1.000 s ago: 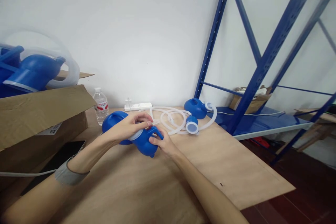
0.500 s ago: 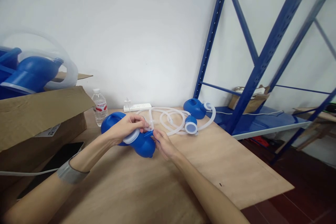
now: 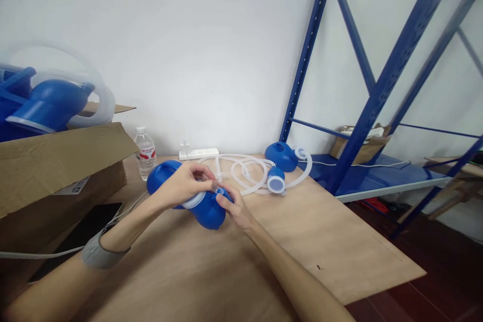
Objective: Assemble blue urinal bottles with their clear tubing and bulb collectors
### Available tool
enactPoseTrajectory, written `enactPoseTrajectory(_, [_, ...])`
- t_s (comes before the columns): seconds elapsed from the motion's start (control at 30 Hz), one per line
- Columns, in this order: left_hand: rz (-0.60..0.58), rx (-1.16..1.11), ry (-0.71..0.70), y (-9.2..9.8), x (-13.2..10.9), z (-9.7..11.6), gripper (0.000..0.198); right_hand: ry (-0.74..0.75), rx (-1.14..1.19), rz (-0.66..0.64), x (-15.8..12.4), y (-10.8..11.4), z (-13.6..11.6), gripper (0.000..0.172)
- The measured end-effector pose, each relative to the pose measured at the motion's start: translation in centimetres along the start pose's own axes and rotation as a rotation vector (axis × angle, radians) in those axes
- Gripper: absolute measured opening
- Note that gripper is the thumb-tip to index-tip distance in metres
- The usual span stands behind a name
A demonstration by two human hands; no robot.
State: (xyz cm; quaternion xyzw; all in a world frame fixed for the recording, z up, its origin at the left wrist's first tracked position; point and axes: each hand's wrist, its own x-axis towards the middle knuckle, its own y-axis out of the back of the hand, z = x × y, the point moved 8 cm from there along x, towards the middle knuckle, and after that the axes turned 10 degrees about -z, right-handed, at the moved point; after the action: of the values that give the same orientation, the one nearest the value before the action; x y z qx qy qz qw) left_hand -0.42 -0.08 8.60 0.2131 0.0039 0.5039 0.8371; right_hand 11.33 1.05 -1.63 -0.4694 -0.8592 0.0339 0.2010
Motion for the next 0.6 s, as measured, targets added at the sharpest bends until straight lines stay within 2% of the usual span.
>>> enactPoseTrajectory(0.23, [-0.062,0.153,0.023,-0.4,-0.3,0.7,0.011,0.081,-0.218,0.183,-0.5,1.4,-0.5,0.046])
enactPoseTrajectory(0.33, [-0.107,0.270,0.053,-0.4,-0.4,0.8,0.010,0.101,-0.344,0.127,-0.6,0.6,-1.2,0.040])
enactPoseTrajectory(0.47, [-0.169,0.408,0.049,-0.9,-0.5,0.7,0.023,0.148,-0.419,0.074,-0.7,-0.5,-2.5,0.037])
enactPoseTrajectory(0.6, [-0.297,0.368,0.000,-2.0,-0.6,0.8,0.025,0.169,-0.441,0.022,-0.7,-1.4,-3.1,0.039])
